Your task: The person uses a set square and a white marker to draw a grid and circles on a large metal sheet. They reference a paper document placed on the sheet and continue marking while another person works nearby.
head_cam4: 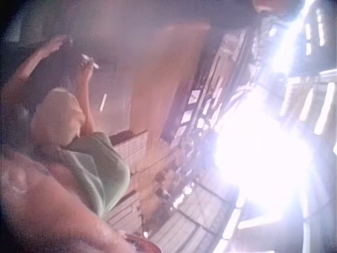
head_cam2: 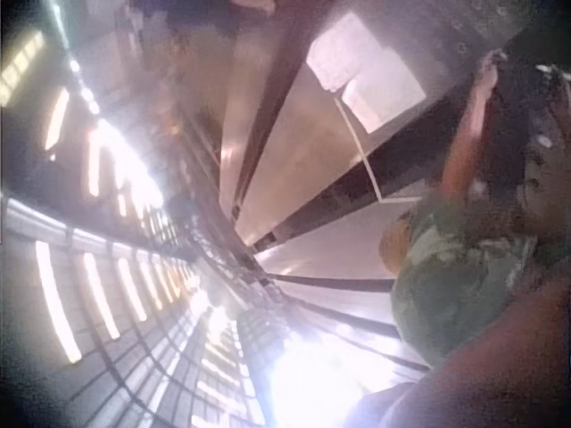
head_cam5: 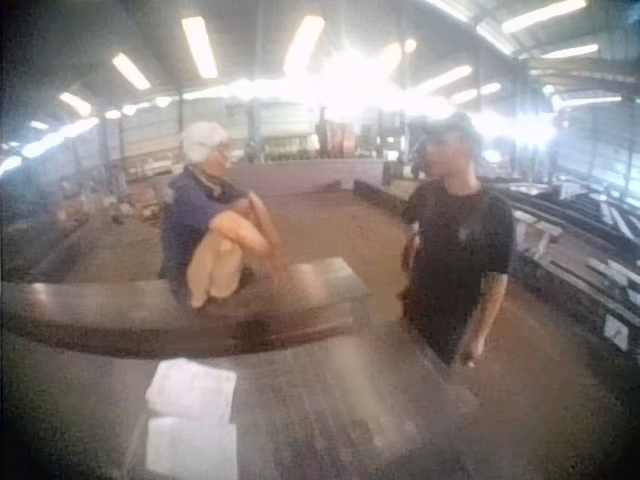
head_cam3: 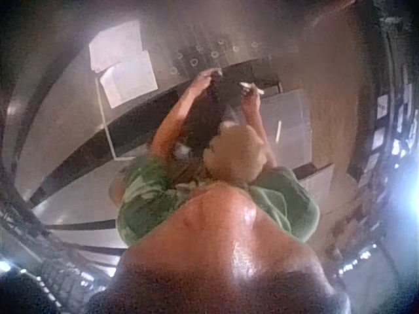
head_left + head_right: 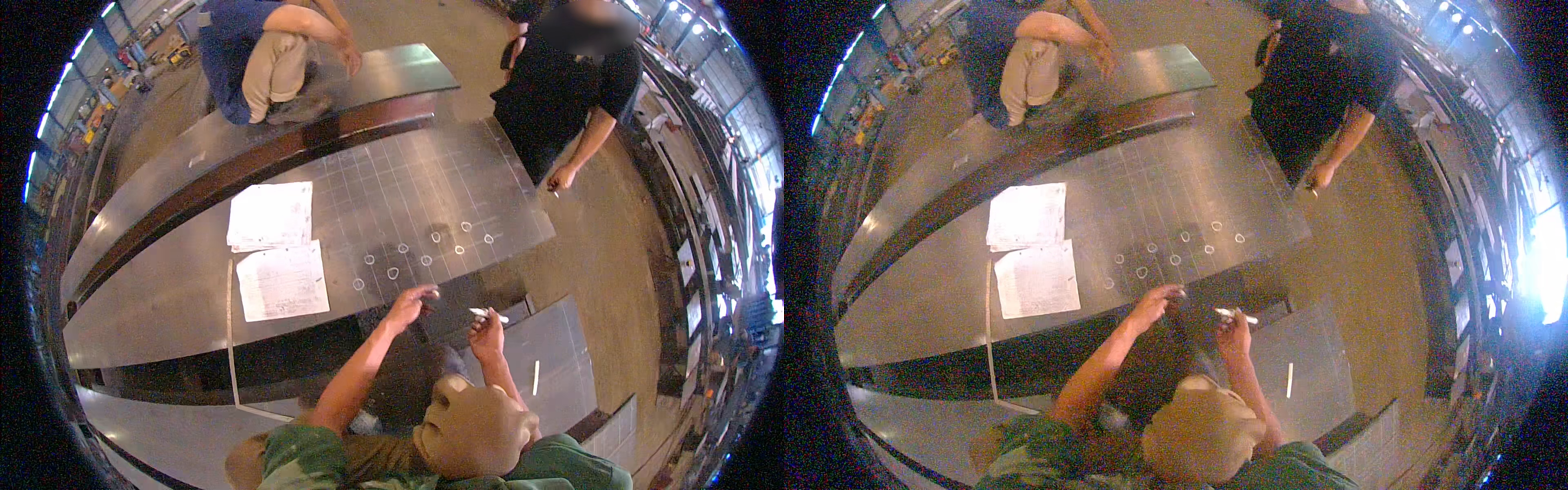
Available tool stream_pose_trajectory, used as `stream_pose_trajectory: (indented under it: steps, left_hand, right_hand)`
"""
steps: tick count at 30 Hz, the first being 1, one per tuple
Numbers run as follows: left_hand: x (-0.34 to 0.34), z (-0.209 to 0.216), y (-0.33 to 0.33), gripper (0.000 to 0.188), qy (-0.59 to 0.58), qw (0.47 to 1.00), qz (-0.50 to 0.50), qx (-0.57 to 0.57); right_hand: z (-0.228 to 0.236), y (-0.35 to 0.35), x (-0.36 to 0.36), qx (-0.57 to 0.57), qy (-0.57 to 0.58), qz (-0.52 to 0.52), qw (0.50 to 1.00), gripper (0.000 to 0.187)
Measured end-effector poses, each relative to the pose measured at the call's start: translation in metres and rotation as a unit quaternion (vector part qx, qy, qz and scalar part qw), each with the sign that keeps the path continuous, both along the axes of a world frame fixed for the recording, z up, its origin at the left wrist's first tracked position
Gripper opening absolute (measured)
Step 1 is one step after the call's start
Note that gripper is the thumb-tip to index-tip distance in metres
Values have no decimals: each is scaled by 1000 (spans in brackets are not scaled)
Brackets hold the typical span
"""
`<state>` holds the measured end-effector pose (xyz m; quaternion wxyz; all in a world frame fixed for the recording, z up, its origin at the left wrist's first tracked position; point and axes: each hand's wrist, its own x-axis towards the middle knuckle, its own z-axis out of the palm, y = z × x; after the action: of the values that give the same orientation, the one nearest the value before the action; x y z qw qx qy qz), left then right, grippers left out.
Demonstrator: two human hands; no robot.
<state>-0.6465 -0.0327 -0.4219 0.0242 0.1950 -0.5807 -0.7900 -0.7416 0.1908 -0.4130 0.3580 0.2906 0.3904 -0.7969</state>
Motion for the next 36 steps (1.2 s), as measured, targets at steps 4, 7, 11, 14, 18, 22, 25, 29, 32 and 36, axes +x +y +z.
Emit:
stream_pose_trajectory:
  steps: [4,7,11,14,18,22,25,29,32,36]
  left_hand:
    - [10,-15,-8,52,-64,996,46,45]
    - [14,-27,-2,46,-95,994,31,-32]
    - [20,-36,6,33,-111,975,-69,-177]
    - [25,-45,10,24,-164,949,-162,-214]
    - [20,-48,27,21,-246,903,-316,-156]
    - [59,-73,7,27,-155,861,-373,-308]
    - [66,-43,16,27,-154,815,-400,-390]
    - [108,8,-22,26,-222,729,-482,-432]
    - [141,62,-47,26,-258,678,-498,-475]
    - [210,127,-78,30,-356,661,-493,-440]
  right_hand:
    - [4,-13,14,-11,2,21,1000,19]
    - [6,-14,18,10,-20,21,1000,19]
    - [12,-13,17,4,-21,12,1000,19]
    - [14,-15,10,19,-28,-6,999,19]
    - [14,1,-5,22,-2,-11,1000,20]
    - [33,-22,-6,17,6,2,1000,20]
    - [36,1,-22,46,23,2,999,19]
    - [34,2,-31,45,7,17,999,18]
    - [42,3,-63,9,20,65,998,18]
    - [42,-20,-90,30,63,57,996,19]
